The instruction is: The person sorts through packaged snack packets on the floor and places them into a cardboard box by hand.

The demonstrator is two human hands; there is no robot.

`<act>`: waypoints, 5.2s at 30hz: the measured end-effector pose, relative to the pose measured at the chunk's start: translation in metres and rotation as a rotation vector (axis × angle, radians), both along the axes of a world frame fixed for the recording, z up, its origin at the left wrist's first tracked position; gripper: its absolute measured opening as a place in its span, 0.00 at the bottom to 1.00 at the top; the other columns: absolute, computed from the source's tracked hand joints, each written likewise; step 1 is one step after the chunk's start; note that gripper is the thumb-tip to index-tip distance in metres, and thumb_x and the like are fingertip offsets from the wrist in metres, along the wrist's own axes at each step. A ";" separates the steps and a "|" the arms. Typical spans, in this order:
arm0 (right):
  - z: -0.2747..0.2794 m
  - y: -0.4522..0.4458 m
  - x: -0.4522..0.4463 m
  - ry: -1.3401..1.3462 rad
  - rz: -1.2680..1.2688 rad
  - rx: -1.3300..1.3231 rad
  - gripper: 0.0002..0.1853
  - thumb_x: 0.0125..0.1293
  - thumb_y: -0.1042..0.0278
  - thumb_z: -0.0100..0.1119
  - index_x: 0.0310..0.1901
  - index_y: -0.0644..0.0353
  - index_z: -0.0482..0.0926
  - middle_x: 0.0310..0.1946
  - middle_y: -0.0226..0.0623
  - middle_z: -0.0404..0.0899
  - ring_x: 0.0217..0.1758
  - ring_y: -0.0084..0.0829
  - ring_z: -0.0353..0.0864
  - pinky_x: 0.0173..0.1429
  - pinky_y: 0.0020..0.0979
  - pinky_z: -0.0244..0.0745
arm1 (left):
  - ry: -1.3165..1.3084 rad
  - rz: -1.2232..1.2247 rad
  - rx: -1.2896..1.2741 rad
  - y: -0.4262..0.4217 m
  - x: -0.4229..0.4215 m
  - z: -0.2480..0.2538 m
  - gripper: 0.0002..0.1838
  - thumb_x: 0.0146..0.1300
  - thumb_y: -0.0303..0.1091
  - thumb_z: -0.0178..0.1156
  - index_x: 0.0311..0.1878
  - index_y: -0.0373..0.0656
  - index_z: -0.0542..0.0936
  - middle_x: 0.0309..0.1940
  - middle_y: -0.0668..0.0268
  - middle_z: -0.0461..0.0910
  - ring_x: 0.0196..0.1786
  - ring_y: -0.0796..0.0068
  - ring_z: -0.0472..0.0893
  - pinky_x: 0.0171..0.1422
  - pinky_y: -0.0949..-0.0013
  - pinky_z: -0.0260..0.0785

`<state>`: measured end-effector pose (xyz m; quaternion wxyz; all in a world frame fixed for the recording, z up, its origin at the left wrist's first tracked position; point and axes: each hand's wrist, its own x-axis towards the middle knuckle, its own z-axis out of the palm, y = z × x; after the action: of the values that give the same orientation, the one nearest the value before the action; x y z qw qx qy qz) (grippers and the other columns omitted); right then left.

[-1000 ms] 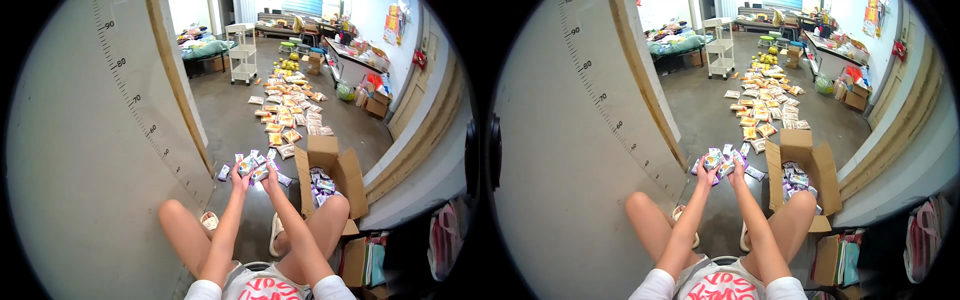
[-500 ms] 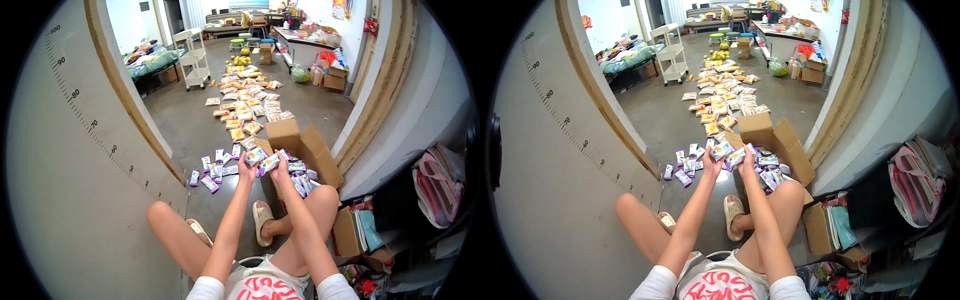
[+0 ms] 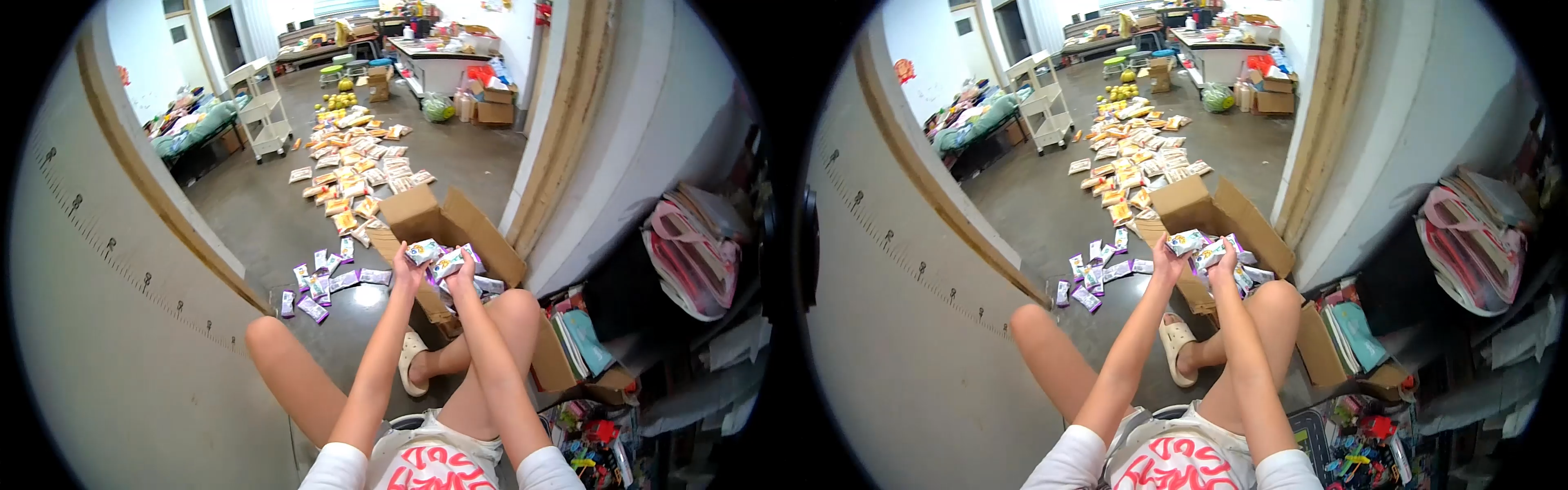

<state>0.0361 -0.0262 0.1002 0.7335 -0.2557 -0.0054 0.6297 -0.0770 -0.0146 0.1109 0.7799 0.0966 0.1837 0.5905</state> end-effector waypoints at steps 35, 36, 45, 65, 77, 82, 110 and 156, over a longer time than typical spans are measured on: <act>-0.042 -0.029 0.070 -0.014 -0.309 -0.337 0.35 0.44 0.58 0.49 0.53 0.57 0.44 0.55 0.44 0.40 0.56 0.40 0.46 0.50 0.46 0.54 | 0.293 -0.308 -0.101 0.007 0.069 -0.023 0.27 0.47 0.50 0.46 0.44 0.37 0.62 0.44 0.54 0.63 0.44 0.57 0.65 0.47 0.62 0.58; -0.042 -0.028 0.069 -0.011 -0.324 -0.353 0.34 0.44 0.58 0.49 0.52 0.57 0.47 0.54 0.44 0.41 0.56 0.40 0.48 0.49 0.47 0.55 | 0.297 -0.309 -0.098 0.007 0.069 -0.023 0.27 0.47 0.50 0.46 0.44 0.37 0.62 0.44 0.54 0.62 0.44 0.57 0.65 0.47 0.62 0.58; -0.028 -0.031 0.047 -0.291 -0.128 -0.299 0.34 0.46 0.57 0.48 0.54 0.58 0.47 0.56 0.44 0.40 0.57 0.40 0.45 0.54 0.41 0.51 | 0.390 -0.230 -0.092 0.010 0.035 -0.031 0.32 0.47 0.53 0.44 0.49 0.36 0.57 0.48 0.53 0.58 0.47 0.55 0.62 0.49 0.62 0.56; -0.003 0.016 -0.098 -0.415 0.319 -0.016 0.35 0.49 0.49 0.43 0.54 0.62 0.46 0.55 0.41 0.48 0.58 0.35 0.45 0.58 0.35 0.41 | 0.337 0.133 -0.136 0.008 -0.135 -0.043 0.34 0.47 0.52 0.44 0.51 0.36 0.53 0.51 0.53 0.55 0.49 0.56 0.60 0.52 0.62 0.52; -0.024 0.029 -0.231 -0.327 0.566 -0.039 0.32 0.51 0.49 0.40 0.53 0.62 0.49 0.54 0.40 0.49 0.59 0.34 0.45 0.58 0.33 0.41 | 0.277 0.457 -0.193 -0.015 -0.265 -0.049 0.35 0.48 0.52 0.43 0.53 0.37 0.50 0.53 0.54 0.52 0.53 0.49 0.54 0.56 0.58 0.44; -0.051 0.052 -0.273 -0.367 0.657 -0.079 0.32 0.50 0.49 0.40 0.53 0.62 0.50 0.54 0.39 0.50 0.59 0.34 0.45 0.58 0.32 0.41 | 0.439 0.529 -0.259 -0.008 -0.310 -0.058 0.35 0.47 0.53 0.44 0.54 0.38 0.51 0.53 0.56 0.52 0.54 0.53 0.54 0.57 0.60 0.43; -0.229 0.075 -0.382 -1.884 0.755 0.425 0.26 0.41 0.70 0.53 0.46 0.65 0.60 0.46 0.45 0.60 0.48 0.39 0.60 0.49 0.32 0.56 | 2.027 0.337 -0.421 0.078 -0.402 -0.260 0.24 0.38 0.31 0.54 0.43 0.37 0.64 0.39 0.54 0.66 0.43 0.57 0.64 0.47 0.64 0.56; -0.043 0.013 -0.246 -0.166 0.668 0.013 0.12 0.50 0.65 0.48 0.34 0.62 0.66 0.27 0.39 0.71 0.27 0.32 0.73 0.29 0.33 0.71 | 0.184 0.241 -0.175 -0.042 -0.264 -0.085 0.13 0.52 0.37 0.46 0.38 0.38 0.65 0.31 0.58 0.71 0.34 0.65 0.73 0.35 0.61 0.69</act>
<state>-0.2099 -0.0133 0.0570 0.4853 -0.2855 -0.1527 0.8122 -0.3412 -0.0566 0.0255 0.6888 0.0592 0.3154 0.6501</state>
